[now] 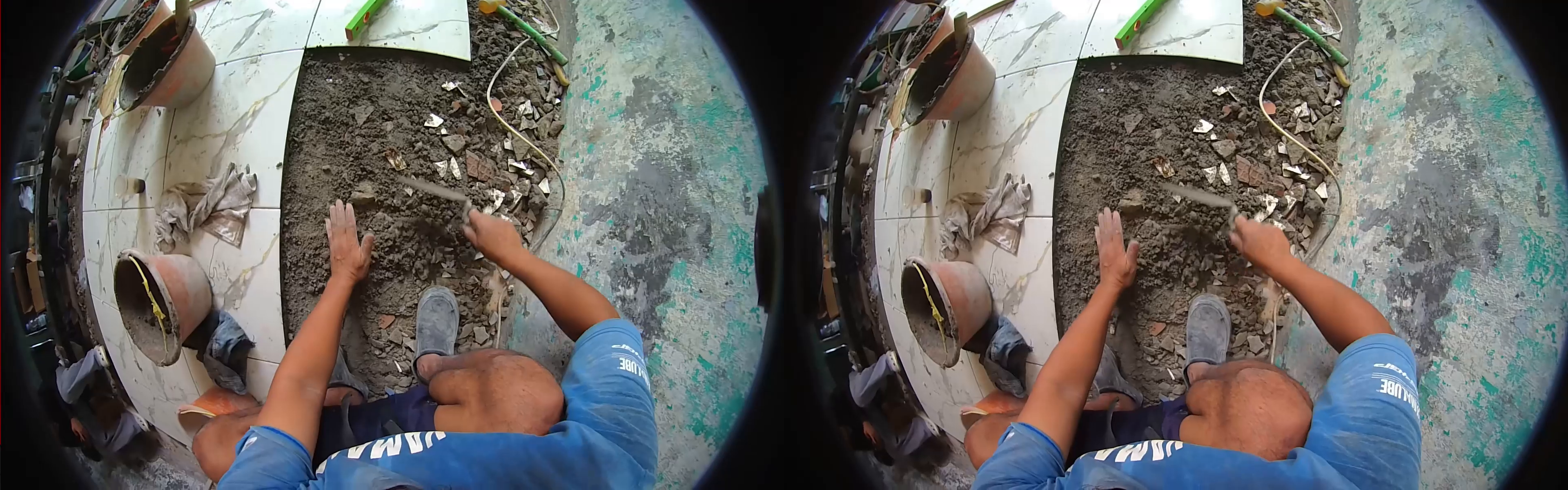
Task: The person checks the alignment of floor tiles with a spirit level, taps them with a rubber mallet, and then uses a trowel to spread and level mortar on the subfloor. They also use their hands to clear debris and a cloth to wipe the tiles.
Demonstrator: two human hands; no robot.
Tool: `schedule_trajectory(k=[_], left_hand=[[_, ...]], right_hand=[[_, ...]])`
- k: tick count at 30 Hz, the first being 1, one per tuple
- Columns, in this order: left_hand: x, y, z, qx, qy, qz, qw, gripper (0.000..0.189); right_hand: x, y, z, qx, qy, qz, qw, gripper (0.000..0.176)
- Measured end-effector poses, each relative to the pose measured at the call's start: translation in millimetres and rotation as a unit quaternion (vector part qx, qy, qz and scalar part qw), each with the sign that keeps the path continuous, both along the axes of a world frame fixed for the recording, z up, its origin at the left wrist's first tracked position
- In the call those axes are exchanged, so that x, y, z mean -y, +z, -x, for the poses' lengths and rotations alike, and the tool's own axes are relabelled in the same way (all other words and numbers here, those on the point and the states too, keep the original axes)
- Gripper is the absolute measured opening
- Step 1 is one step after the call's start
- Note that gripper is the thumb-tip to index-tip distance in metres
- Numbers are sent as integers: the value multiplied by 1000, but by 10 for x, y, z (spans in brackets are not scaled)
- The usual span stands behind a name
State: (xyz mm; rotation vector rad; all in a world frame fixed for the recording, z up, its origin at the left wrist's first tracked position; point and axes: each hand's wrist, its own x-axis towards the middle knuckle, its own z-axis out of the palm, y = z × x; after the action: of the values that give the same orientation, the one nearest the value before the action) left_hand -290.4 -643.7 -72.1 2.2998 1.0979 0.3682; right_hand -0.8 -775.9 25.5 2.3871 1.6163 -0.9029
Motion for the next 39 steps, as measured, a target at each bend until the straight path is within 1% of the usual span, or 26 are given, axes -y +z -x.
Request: schedule_trajectory(k=[2,3,4,6,7,8,10,12,13,14,15,17,18,21,22,23,24,25,26,27,28,30,34,37,38,39], left_hand=[[-62,-53,-80,-11,-12,4,1000,86],[-47,-67,-91,9,-45,-12,999,82],[-13,-46,-92,10,-42,-14,999,82],[153,34,-1,81,-107,52,990,81],[253,49,94,55,-139,47,988,81],[315,66,178,76,-193,81,975,83],[378,80,298,102,-243,141,954,81],[290,171,384,93,-166,62,980,79],[225,136,405,75,-73,24,994,73],[151,77,415,98,21,8,995,66],[41,58,409,89,97,0,991,62],[-161,-73,475,128,203,-9,971,59],[-238,-76,510,125,209,-18,970,59],[-349,9,562,124,166,4,978,61],[-379,19,589,97,149,3,984,62],[-413,43,602,70,127,0,989,64],[-422,61,588,75,122,-3,990,64],[-417,70,585,39,89,-11,995,65],[-425,74,567,1,59,-19,998,67],[-405,98,530,-20,34,0,999,69],[-374,105,456,-16,34,1,999,69],[-378,100,218,-55,-8,-38,998,70],[-433,197,-372,-58,-45,-41,996,68],[-460,112,-687,-59,-71,-26,995,68],[-469,41,-755,-54,-80,-7,995,68],[-451,-26,-786,-53,-102,54,992,69]], right_hand=[[20,-47,33,27,11,-9,1000,33],[141,-116,124,-1,62,7,998,32],[256,-193,220,-27,112,20,993,32],[556,-297,252,-23,147,-9,989,32],[574,-263,151,-25,197,6,980,32],[544,-192,20,-24,244,20,969,32],[438,-117,-226,-25,303,-37,952,32],[331,29,-181,-30,240,-79,967,32],[154,320,77,-66,141,42,987,33],[31,492,344,-140,62,127,980,35],[-5,553,646,-200,6,162,966,38],[38,406,1285,-253,9,138,958,41],[48,337,1486,-266,14,112,957,41],[2,-35,1484,-285,-48,61,955,42],[20,-50,1391,-278,-142,66,948,45],[43,-45,1243,-238,-197,63,949,46],[134,-177,1019,-226,-224,32,948,45],[180,-104,788,-207,-266,25,941,45],[289,-198,549,-193,-272,-9,943,46],[386,-204,383,-158,-225,-40,961,48],[424,-190,272,-171,-237,-17,956,49],[490,-194,193,-195,-315,-11,929,51],[544,-46,3,-128,-338,-34,932,51],[650,-5,-118,-169,-254,11,952,50],[653,-11,-141,-167,-254,10,953,50],[653,-32,-155,-69,-216,25,974,51]])
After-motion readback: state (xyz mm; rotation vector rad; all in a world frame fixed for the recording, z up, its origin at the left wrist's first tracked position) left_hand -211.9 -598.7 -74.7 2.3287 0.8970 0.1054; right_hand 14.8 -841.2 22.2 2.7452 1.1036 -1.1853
